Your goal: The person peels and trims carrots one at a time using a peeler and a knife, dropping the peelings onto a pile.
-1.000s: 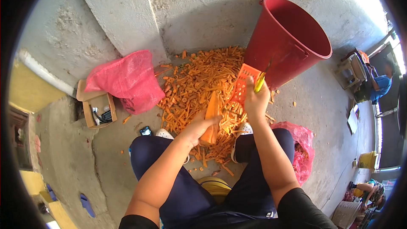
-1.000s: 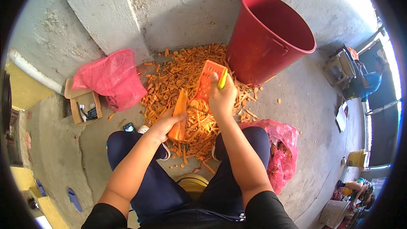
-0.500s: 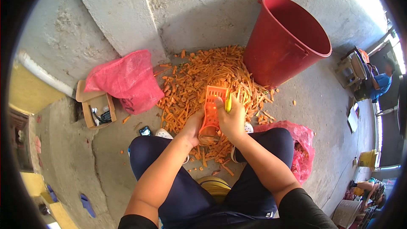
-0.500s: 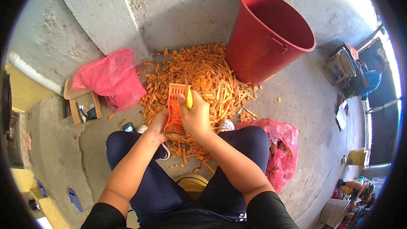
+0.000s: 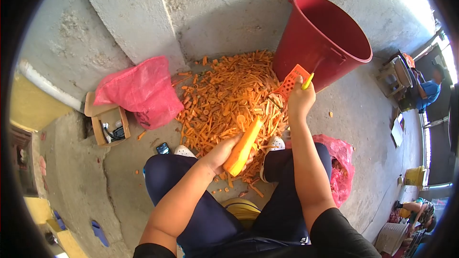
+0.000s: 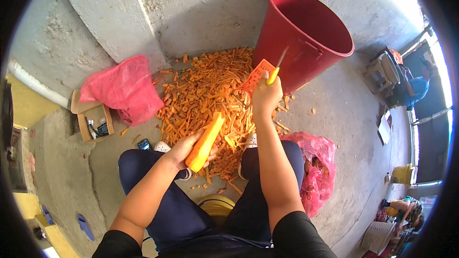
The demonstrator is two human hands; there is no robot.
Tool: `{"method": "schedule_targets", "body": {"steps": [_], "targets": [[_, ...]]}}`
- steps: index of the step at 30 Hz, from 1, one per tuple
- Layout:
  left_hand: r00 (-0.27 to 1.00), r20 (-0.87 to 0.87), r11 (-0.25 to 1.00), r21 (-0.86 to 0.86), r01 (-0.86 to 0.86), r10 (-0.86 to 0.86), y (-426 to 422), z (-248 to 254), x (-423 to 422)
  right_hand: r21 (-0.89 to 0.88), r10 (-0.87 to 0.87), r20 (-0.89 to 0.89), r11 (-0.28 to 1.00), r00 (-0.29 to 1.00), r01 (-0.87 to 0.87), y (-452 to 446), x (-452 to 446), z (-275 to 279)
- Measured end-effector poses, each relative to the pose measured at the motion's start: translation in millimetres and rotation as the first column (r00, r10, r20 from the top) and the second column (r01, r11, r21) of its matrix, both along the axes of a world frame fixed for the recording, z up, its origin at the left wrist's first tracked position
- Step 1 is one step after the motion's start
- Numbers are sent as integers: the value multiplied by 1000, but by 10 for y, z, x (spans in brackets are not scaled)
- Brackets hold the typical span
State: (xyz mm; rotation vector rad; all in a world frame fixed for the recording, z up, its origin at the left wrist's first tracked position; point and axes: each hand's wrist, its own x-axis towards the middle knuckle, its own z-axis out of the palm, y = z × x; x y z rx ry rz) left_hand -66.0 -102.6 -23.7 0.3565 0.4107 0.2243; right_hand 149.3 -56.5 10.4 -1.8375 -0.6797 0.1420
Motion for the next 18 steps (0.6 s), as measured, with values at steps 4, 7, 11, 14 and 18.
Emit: {"method": "schedule_targets", "body": {"steps": [4, 7, 11, 14, 18], "targets": [[976, -183, 982, 168, -91, 121, 79, -42, -29, 74, 139, 11, 987, 990, -140, -90, -99, 61], [939, -291, 889, 457, -32, 183, 111, 91, -28, 134, 246, -87, 963, 965, -233, -134, -199, 82], [870, -302, 751, 650, -112, 391, 115, -51, 11, 61, 380, -123, 925, 917, -375, -185, -213, 81], [883, -323, 895, 400, -198, 340, 188, -25, -41, -49, 536, -116, 838, 836, -544, -183, -187, 16], [914, -268, 936, 265, -233, 303, 240, -14, -108, -423, 732, -89, 587, 676, -691, -263, -180, 94]]}}
